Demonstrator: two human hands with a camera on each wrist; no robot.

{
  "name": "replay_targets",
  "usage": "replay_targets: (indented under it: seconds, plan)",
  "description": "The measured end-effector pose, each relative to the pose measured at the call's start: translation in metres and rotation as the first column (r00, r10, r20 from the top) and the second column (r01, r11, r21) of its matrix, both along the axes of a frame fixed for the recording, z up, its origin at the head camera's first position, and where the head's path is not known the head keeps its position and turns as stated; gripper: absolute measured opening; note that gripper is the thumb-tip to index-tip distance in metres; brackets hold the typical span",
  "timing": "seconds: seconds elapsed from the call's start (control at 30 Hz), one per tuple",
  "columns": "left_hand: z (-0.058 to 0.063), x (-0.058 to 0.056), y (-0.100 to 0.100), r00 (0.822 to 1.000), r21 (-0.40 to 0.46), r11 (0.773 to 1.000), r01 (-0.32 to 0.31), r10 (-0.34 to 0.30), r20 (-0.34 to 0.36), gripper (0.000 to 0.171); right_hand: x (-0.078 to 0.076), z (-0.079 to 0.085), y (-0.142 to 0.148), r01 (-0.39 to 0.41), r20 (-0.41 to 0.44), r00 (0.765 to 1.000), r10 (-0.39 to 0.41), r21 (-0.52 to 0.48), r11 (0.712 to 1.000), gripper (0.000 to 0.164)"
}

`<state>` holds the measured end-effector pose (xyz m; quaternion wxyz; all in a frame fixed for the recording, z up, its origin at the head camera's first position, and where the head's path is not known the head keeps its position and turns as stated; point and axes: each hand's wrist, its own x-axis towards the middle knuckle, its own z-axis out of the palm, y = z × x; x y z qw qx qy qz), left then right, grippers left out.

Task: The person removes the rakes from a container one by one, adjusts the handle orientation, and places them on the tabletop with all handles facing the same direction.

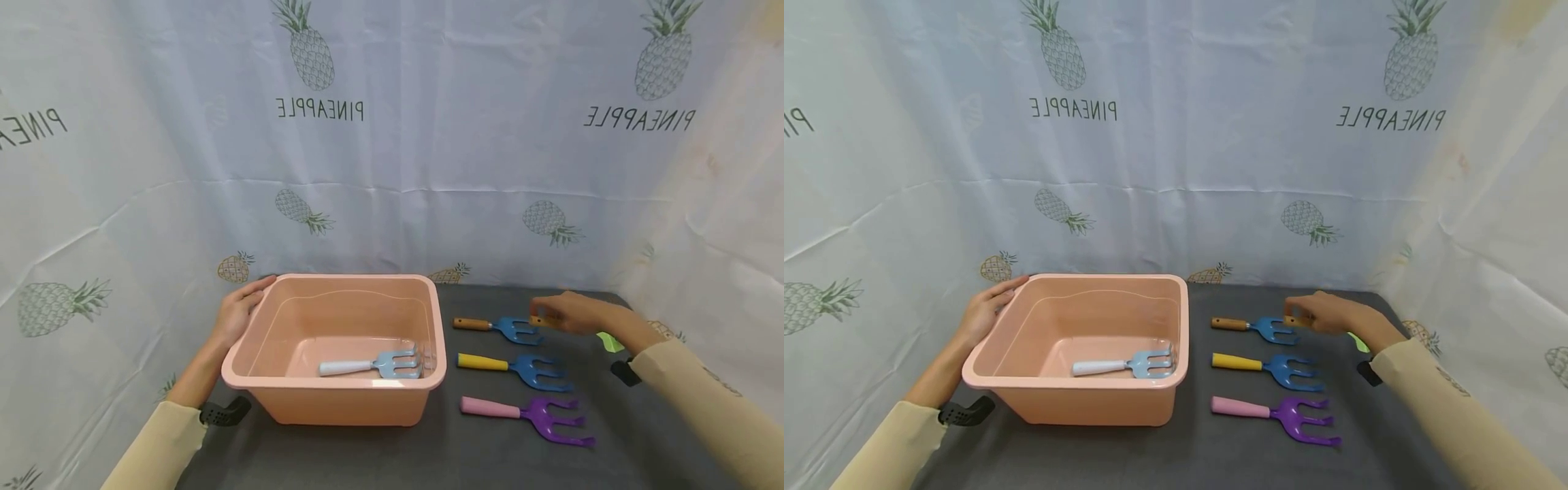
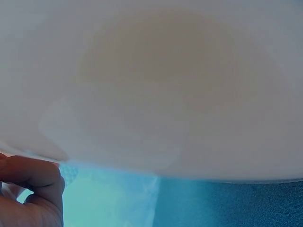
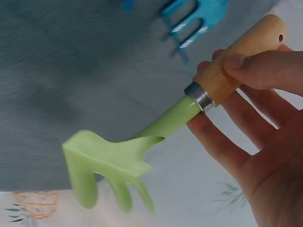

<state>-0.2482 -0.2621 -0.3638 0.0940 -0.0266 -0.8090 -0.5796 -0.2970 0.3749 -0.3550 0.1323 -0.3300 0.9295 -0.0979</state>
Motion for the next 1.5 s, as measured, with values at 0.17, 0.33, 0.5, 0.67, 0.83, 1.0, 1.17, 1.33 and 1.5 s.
replay_targets:
  seconds: [0.17, 0.33, 0.5, 0.67, 0.83, 1.0, 1.17, 1.33, 1.5]
  plan:
    - [0.001, 0.0, 0.0, 1.0, 0.003, 1.0, 0.004, -0.004, 0.005, 0.043, 0.0, -0.015, 0.019, -0.005, -0.042, 0.999, 0.005, 0.01, 1.0, 0.039]
    - [0.001, 0.0, 0.001, 1.0, 0.011, 1.0, 0.008, -0.008, 0.009, 0.043, 0.002, -0.027, 0.032, 0.027, -0.029, 0.999, -0.026, 0.011, 1.0, 0.044]
    - [0.002, 0.0, 0.002, 1.0, 0.013, 1.0, 0.011, -0.012, 0.015, 0.044, 0.004, -0.039, 0.046, 0.041, -0.017, 0.999, -0.04, 0.024, 0.999, 0.045]
    - [0.002, 0.0, 0.003, 1.0, 0.016, 1.0, 0.016, -0.016, 0.01, 0.044, 0.004, -0.048, 0.056, 0.04, -0.055, 0.998, -0.039, 0.025, 0.999, 0.047]
    - [0.003, 0.001, 0.002, 1.0, 0.021, 1.0, 0.021, -0.021, -0.002, 0.044, 0.004, -0.057, 0.06, 0.048, -0.078, 0.996, -0.047, 0.002, 0.999, 0.049]
    - [0.003, 0.003, 0.002, 1.0, 0.029, 0.999, 0.029, -0.029, 0.006, 0.045, 0.007, -0.064, 0.059, 0.053, -0.077, 0.996, -0.054, -0.012, 0.999, 0.048]
    - [0.003, 0.003, 0.001, 0.999, 0.024, 0.999, 0.032, -0.033, 0.017, 0.045, 0.009, -0.068, 0.056, 0.053, -0.078, 0.996, -0.053, -0.008, 0.999, 0.048]
    - [0.003, 0.003, 0.001, 1.0, 0.015, 1.0, 0.018, -0.018, 0.018, 0.044, 0.009, -0.072, 0.055, 0.066, -0.068, 0.995, -0.066, 0.002, 0.998, 0.046]
    - [0.003, 0.001, 0.001, 1.0, 0.01, 1.0, 0.006, -0.007, 0.02, 0.044, 0.009, -0.073, 0.054, 0.094, -0.063, 0.994, -0.093, 0.008, 0.996, 0.046]
